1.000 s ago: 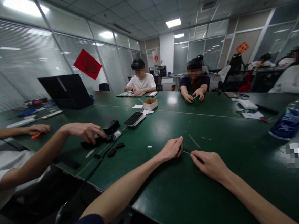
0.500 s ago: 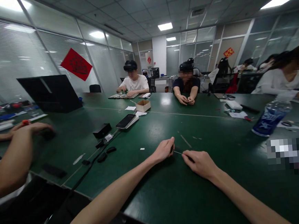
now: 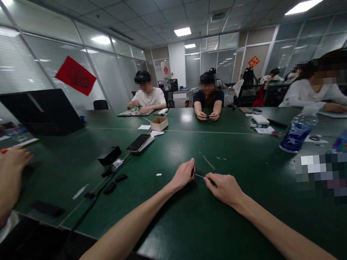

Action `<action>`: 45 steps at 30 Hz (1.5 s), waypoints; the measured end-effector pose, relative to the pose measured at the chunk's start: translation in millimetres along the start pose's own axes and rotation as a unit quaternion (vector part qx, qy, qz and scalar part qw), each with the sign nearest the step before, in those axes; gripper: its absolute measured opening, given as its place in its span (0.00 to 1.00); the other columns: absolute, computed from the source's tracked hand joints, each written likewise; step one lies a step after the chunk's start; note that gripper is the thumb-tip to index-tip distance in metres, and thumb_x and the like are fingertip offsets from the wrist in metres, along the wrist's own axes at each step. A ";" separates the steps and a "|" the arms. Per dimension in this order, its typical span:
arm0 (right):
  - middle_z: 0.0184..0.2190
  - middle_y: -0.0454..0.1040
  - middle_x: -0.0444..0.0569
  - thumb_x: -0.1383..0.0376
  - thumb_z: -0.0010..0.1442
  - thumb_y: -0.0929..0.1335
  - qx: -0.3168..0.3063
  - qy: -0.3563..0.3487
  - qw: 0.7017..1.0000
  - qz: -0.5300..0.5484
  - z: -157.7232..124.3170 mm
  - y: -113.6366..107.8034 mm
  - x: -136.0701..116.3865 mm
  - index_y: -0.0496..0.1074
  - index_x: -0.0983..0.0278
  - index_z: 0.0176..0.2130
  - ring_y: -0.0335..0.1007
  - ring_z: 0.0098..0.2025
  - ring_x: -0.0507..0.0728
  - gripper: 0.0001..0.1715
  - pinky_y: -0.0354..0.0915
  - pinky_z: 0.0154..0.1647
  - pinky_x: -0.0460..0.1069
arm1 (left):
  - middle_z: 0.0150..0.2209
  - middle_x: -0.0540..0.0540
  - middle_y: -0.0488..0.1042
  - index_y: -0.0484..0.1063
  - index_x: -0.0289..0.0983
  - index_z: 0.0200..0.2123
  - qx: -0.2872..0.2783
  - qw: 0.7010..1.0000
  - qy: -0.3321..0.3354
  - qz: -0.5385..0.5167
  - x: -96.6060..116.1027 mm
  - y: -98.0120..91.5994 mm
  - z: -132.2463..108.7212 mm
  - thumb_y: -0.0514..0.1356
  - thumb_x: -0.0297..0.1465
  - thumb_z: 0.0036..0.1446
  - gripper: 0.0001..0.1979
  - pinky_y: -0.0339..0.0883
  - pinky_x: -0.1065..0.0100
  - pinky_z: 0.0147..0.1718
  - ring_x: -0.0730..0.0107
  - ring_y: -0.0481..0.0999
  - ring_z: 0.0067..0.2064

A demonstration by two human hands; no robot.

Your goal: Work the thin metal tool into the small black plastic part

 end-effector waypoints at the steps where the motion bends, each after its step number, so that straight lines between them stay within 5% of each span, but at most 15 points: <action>1: 0.30 0.76 0.46 0.57 0.67 0.56 0.003 0.001 1.000 -0.002 -0.2 0.0 -0.2 0.72 0.60 0.41 0.72 0.29 0.52 0.20 0.59 0.29 0.44 | 0.15 0.53 0.61 0.63 0.36 0.26 0.004 1.000 -0.002 0.002 0.2 -0.4 0.2 0.37 0.53 0.60 0.30 0.55 0.72 0.22 0.75 0.59 0.17; 19: 0.29 0.75 0.47 0.55 0.67 0.55 0.020 0.019 0.999 0.024 0.3 2.8 0.9 0.71 0.61 0.41 0.71 0.28 0.52 0.21 0.59 0.29 0.44 | 0.17 0.52 0.63 0.62 0.36 0.27 0.021 0.999 0.008 0.023 9.2 -3.2 -0.5 0.37 0.53 0.60 0.29 0.56 0.71 0.24 0.74 0.62 0.20; 24: 0.23 0.73 0.46 0.52 0.67 0.54 0.155 0.187 0.968 0.061 3.9 -10.5 54.6 0.72 0.64 0.40 0.67 0.21 0.51 0.26 0.56 0.23 0.45 | 0.20 0.51 0.67 0.64 0.35 0.25 -0.007 0.995 0.070 0.078 19.4 4.7 -10.4 0.39 0.51 0.62 0.29 0.58 0.71 0.31 0.73 0.67 0.25; 26: 0.20 0.71 0.45 0.51 0.66 0.54 0.160 0.209 0.961 0.081 2.8 -13.6 74.3 0.72 0.64 0.40 0.65 0.18 0.51 0.27 0.56 0.21 0.45 | 0.20 0.51 0.67 0.65 0.35 0.25 -0.017 0.995 0.066 0.074 19.3 6.3 -12.2 0.39 0.51 0.61 0.29 0.59 0.71 0.31 0.73 0.67 0.24; 29: 0.20 0.71 0.45 0.52 0.66 0.54 0.126 0.174 0.970 0.112 1.4 -12.1 76.1 0.72 0.64 0.39 0.65 0.19 0.51 0.25 0.56 0.21 0.45 | 0.17 0.52 0.64 0.64 0.35 0.24 -0.018 0.999 0.029 0.030 13.4 4.4 -9.5 0.38 0.53 0.60 0.30 0.58 0.71 0.27 0.74 0.64 0.21; 36: 0.30 0.75 0.46 0.57 0.67 0.57 -0.001 -0.010 0.995 0.104 2.9 -1.4 7.7 0.71 0.61 0.39 0.71 0.29 0.52 0.18 0.61 0.33 0.46 | 0.15 0.54 0.58 0.61 0.36 0.27 -0.014 0.989 -0.045 -0.140 -4.5 2.7 1.2 0.42 0.57 0.56 0.29 0.47 0.75 0.15 0.78 0.54 0.15; 45: 0.30 0.75 0.45 0.57 0.66 0.57 -0.021 -0.019 0.995 0.091 1.3 -0.3 10.8 0.71 0.60 0.40 0.71 0.30 0.53 0.17 0.62 0.32 0.46 | 0.15 0.54 0.58 0.61 0.36 0.27 -0.019 0.986 -0.049 -0.157 -8.7 3.1 2.3 0.41 0.58 0.55 0.30 0.45 0.76 0.14 0.79 0.54 0.15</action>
Point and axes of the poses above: each hand's wrist, its own z-axis towards the middle knuckle, its own y-axis out of the palm, x = y × z, the point moved 4 cm from there along z, towards the middle knuckle
